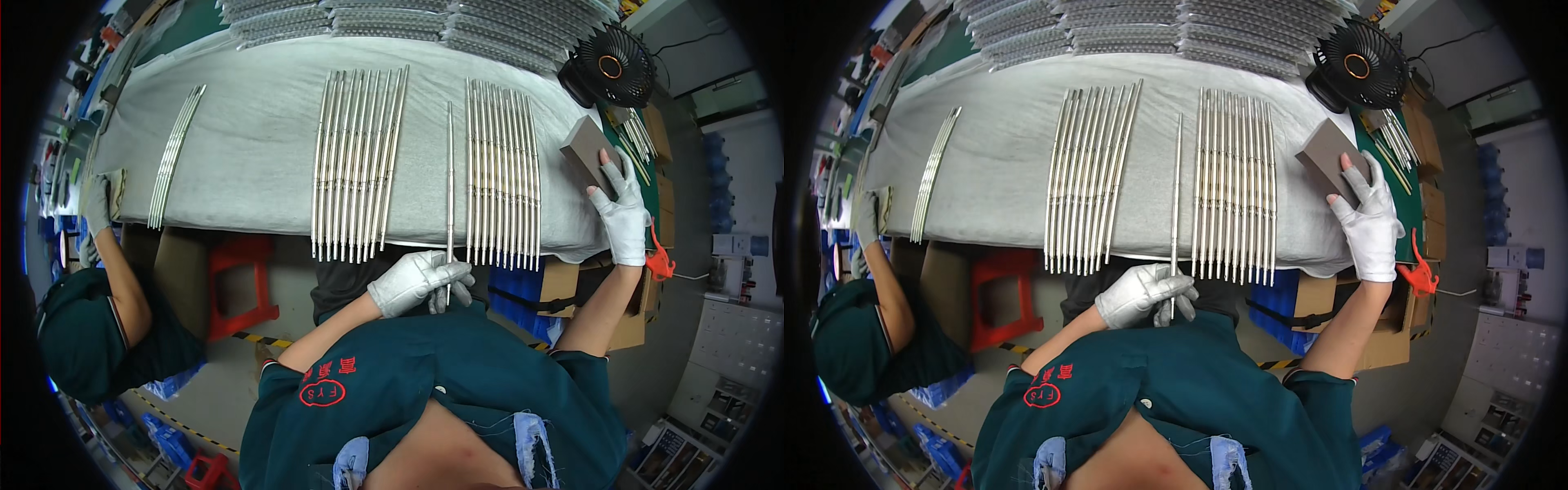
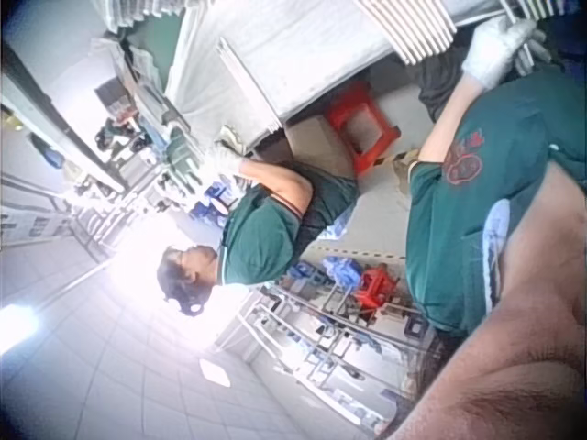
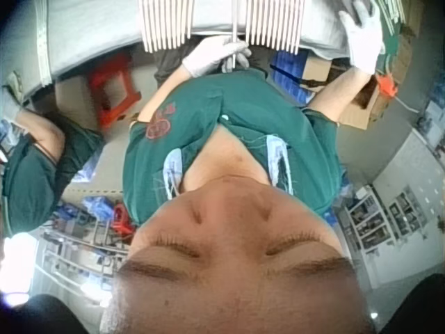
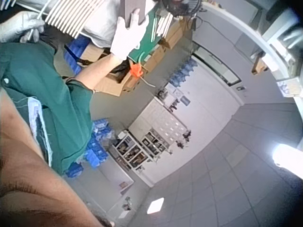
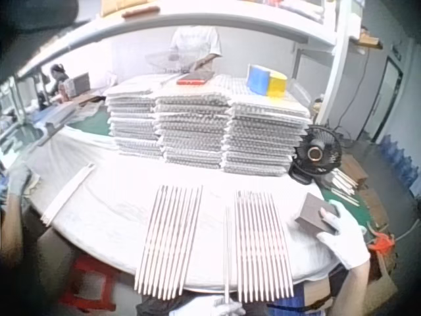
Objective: The person uses a rectangular sanding block to polish a set of long, thin metal rods arranged in parallel on a white cloth-covered table. The person repeatedly rubs the sanding block along the length of the rods, moving from one end to the other, and occasionally repositioning the rods to ensure even coverage.
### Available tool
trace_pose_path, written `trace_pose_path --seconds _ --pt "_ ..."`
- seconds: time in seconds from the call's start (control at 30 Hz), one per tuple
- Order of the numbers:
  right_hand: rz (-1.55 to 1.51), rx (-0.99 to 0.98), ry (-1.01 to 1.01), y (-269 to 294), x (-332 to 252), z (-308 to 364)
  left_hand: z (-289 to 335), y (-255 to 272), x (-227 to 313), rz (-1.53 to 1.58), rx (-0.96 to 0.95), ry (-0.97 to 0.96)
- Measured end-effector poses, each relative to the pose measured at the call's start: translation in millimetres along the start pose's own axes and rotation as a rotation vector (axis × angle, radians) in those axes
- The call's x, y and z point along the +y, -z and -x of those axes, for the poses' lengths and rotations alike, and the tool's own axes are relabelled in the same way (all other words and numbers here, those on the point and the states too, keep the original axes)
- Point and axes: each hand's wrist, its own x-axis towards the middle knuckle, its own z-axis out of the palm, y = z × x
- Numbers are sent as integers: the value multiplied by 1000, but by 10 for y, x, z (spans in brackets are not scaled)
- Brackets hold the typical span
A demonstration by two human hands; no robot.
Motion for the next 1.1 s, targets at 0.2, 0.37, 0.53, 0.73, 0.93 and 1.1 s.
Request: trace_pose_path --seconds 0.2,0.37,0.53,0.73,0.93,1.1 --pt "90 41 212 -100 63 46 53 17 41 40 19 -76" --pt "-3 -389 521 -413 -552 76 110 34 8 -244 21 79" --pt "71 -351 566 -460 -646 33 101 78 41 -120 44 33" --pt "240 -154 199 -83 -106 -300 67 67 86 -17 137 -63" --pt "322 -271 -27 -7 102 -236 89 14 170 29 180 6" --pt "-194 -237 453 -88 -643 -150 166 -34 192 9 125 33"
